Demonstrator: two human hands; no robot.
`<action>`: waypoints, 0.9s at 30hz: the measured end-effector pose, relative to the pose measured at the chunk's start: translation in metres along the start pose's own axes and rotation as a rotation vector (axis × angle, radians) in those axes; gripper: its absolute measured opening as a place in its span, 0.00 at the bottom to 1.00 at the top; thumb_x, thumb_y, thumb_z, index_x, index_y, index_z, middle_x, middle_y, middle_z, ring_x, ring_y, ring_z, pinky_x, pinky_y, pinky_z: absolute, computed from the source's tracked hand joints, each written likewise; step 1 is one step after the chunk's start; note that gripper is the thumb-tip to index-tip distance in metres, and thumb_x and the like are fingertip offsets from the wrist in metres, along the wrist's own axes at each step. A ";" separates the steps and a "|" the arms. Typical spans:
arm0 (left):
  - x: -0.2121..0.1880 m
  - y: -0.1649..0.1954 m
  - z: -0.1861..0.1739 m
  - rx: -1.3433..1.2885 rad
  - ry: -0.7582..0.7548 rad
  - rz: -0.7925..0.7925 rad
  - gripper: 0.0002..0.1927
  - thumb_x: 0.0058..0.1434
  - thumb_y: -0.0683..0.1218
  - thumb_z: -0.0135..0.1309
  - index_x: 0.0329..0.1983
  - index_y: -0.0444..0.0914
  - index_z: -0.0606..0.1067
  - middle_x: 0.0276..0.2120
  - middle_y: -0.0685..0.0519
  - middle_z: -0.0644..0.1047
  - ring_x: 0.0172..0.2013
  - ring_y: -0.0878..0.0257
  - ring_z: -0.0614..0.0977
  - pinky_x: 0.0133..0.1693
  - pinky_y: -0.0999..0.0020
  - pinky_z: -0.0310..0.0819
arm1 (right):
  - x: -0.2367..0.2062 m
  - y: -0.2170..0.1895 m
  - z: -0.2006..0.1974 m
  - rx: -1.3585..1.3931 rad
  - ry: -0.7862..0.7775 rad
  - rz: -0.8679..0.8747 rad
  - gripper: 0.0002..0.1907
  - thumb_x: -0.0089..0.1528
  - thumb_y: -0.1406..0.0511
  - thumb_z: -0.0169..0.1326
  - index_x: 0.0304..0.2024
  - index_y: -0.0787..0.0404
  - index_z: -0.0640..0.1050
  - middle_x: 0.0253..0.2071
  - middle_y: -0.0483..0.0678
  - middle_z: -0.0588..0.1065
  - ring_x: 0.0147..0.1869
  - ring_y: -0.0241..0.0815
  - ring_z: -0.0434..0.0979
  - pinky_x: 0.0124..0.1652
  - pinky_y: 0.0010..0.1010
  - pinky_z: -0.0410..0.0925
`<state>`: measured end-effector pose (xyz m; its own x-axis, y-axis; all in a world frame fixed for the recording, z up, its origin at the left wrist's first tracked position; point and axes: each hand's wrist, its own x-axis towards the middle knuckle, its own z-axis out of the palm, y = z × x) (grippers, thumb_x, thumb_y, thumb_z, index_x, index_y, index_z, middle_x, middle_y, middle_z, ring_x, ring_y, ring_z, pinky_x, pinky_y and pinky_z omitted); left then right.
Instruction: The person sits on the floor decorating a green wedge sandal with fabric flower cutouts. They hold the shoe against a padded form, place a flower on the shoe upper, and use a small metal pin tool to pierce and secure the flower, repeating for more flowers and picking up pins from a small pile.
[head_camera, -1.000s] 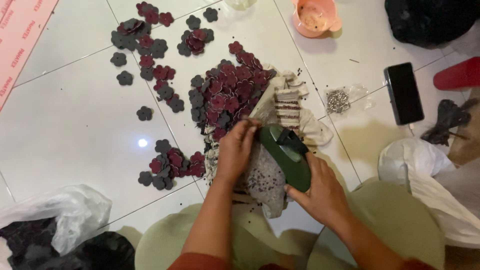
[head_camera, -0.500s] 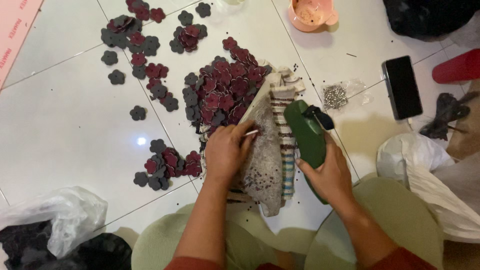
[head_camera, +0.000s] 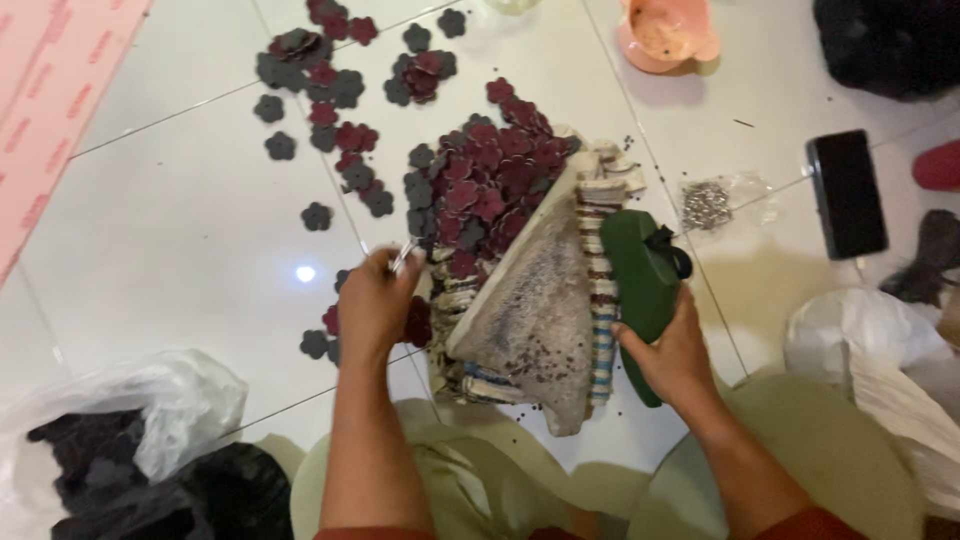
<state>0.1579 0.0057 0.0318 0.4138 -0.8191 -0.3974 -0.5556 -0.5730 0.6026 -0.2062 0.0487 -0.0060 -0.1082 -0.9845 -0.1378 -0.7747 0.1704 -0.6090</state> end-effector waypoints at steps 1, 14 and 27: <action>0.000 -0.012 -0.007 0.139 -0.068 0.019 0.17 0.60 0.57 0.63 0.47 0.45 0.82 0.34 0.46 0.83 0.37 0.50 0.84 0.39 0.57 0.76 | 0.001 -0.001 0.000 0.006 -0.001 -0.019 0.50 0.52 0.55 0.67 0.70 0.67 0.59 0.62 0.65 0.68 0.66 0.63 0.69 0.61 0.45 0.63; -0.001 -0.041 0.014 0.626 -0.254 -0.083 0.20 0.47 0.53 0.71 0.43 0.44 0.82 0.41 0.49 0.83 0.45 0.51 0.84 0.43 0.55 0.79 | 0.006 -0.008 0.004 -0.016 -0.034 0.084 0.55 0.51 0.52 0.66 0.71 0.71 0.57 0.63 0.66 0.66 0.66 0.62 0.69 0.62 0.44 0.63; -0.025 0.001 -0.041 0.316 -0.200 -0.138 0.14 0.62 0.58 0.55 0.45 0.52 0.85 0.32 0.49 0.85 0.37 0.51 0.86 0.40 0.55 0.77 | 0.002 -0.008 0.007 -0.109 0.009 0.027 0.59 0.52 0.51 0.68 0.72 0.75 0.53 0.67 0.70 0.62 0.70 0.66 0.63 0.64 0.45 0.59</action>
<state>0.1769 0.0265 0.0707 0.3684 -0.7056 -0.6053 -0.7120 -0.6328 0.3043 -0.1955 0.0456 -0.0070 -0.1350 -0.9801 -0.1455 -0.8345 0.1916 -0.5166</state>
